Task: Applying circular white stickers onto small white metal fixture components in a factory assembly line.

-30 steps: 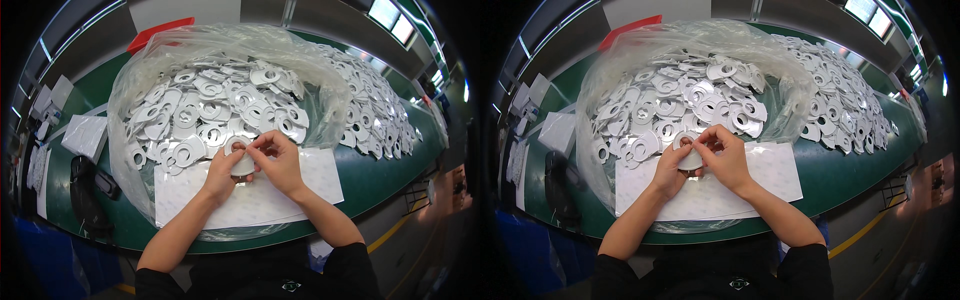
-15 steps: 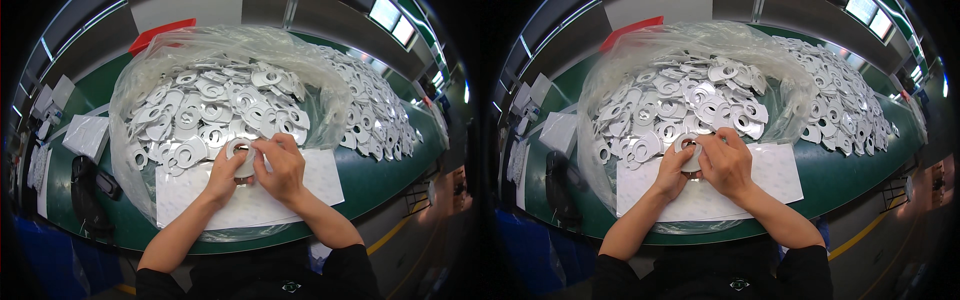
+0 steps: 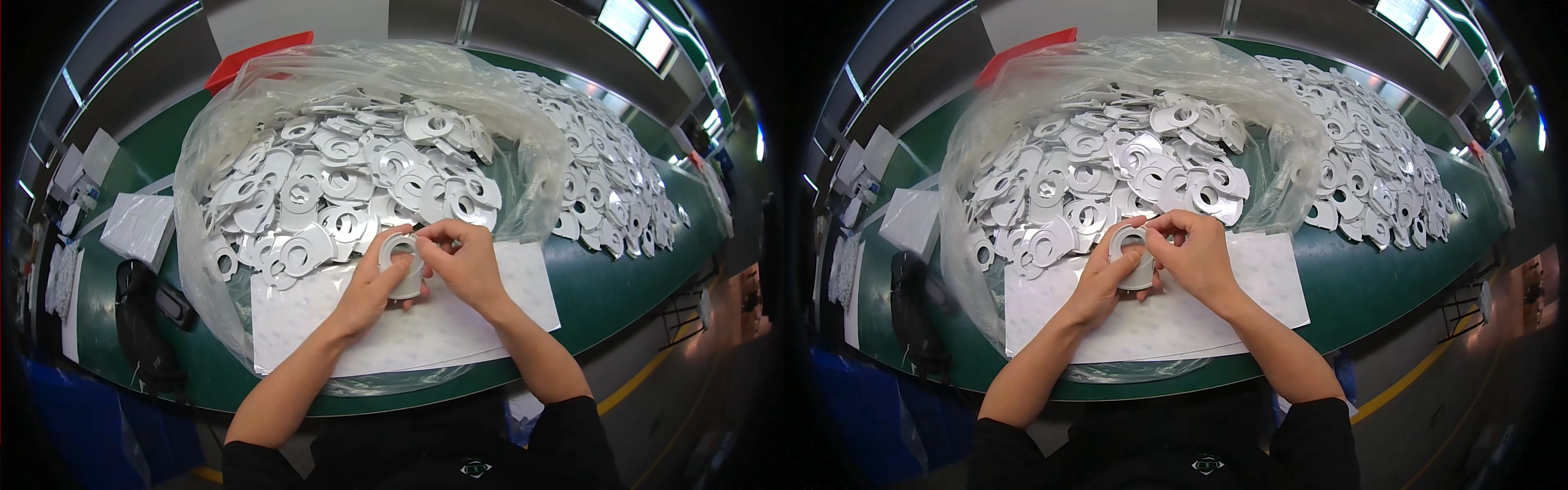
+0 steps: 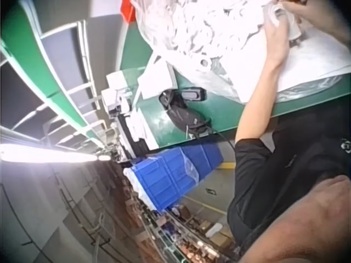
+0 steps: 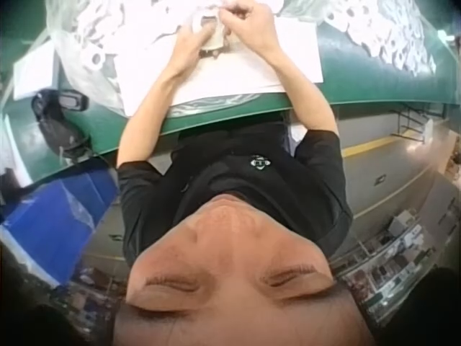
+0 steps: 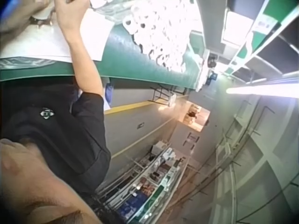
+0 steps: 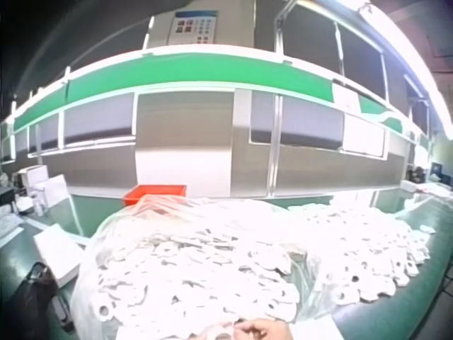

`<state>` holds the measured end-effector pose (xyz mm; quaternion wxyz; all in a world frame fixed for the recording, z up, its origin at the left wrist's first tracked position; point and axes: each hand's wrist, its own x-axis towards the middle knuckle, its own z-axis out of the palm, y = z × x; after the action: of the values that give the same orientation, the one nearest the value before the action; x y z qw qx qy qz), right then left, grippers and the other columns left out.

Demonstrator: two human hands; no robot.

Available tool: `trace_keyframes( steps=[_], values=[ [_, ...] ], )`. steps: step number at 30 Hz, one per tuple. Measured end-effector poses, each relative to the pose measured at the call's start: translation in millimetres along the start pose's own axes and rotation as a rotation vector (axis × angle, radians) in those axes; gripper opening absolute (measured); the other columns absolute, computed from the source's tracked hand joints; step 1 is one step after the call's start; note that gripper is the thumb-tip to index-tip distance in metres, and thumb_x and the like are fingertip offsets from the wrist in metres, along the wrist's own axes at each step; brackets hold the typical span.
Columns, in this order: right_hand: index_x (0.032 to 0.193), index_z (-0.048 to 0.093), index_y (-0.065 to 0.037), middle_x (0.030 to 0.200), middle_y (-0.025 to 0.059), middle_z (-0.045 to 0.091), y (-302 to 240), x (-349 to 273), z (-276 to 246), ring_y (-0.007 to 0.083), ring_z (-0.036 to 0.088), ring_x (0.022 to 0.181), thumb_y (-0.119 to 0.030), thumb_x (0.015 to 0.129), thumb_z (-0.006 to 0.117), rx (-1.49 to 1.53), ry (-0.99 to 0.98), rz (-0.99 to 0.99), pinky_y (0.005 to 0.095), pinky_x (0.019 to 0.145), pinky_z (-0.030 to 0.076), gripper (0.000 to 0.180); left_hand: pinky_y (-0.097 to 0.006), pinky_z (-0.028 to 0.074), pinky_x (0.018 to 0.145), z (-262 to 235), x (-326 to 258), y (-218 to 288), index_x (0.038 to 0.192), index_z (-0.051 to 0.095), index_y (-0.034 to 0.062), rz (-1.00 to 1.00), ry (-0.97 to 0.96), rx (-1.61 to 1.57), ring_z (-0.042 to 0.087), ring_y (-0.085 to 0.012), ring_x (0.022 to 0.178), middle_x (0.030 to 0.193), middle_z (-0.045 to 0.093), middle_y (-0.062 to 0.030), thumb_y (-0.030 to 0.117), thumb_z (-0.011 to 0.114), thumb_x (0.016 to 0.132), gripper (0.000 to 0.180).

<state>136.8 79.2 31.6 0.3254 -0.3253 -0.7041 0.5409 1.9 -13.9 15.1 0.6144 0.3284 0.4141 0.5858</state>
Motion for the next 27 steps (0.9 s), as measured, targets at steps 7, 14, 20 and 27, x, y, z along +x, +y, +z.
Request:
trace_keyframes(
  steps=[7, 14, 20, 27],
  values=[
    [0.069, 0.061, -0.001, 0.061, 0.0008, 0.06, 2, 1, 1, 0.0055, 0.053, 0.051, -0.016, 0.077, 0.071, -0.245, 0.075, -0.079, 0.0225, 0.044, 0.035, 0.02, -0.023, 0.045, 0.053, -3, -2, -3, 0.143, 0.018, 0.0106, -0.005, -0.065, 0.07, 0.061, -0.0162, 0.074, 0.094, 0.058, -0.0117, 0.058, 0.023, 0.094, 0.068],
    [0.06, 0.053, -0.007, 0.053, 0.0054, 0.053, -9, -4, 5, 0.0214, 0.053, 0.052, -0.041, 0.067, 0.075, -0.647, 0.156, -0.144, 0.0345, 0.047, 0.04, 0.041, -0.025, 0.044, 0.05, -2, -1, -3, 0.146, 0.013, 0.0147, -0.065, -0.084, 0.163, 0.062, -0.0182, 0.074, 0.1, 0.059, -0.0122, 0.078, 0.011, 0.081, 0.091],
    [0.065, 0.054, -0.007, 0.058, 0.0053, 0.055, -16, -6, -4, 0.0212, 0.055, 0.058, -0.044, 0.064, 0.077, -0.765, 0.029, -0.163, 0.0352, 0.05, 0.042, 0.043, -0.025, 0.046, 0.05, -1, -2, -2, 0.146, 0.014, 0.0131, -0.09, -0.056, 0.192, 0.061, -0.0191, 0.072, 0.104, 0.057, -0.011, 0.077, 0.009, 0.082, 0.091],
    [0.074, 0.06, -0.001, 0.064, 0.0066, 0.058, -20, -4, -15, 0.0188, 0.058, 0.063, -0.025, 0.07, 0.076, -0.504, -0.156, -0.154, 0.0312, 0.056, 0.045, 0.029, -0.027, 0.042, 0.046, -4, 1, 0, 0.144, 0.021, 0.0109, -0.11, -0.019, 0.043, 0.061, -0.021, 0.068, 0.09, 0.061, -0.0122, 0.074, 0.005, 0.085, 0.088]
  ],
)
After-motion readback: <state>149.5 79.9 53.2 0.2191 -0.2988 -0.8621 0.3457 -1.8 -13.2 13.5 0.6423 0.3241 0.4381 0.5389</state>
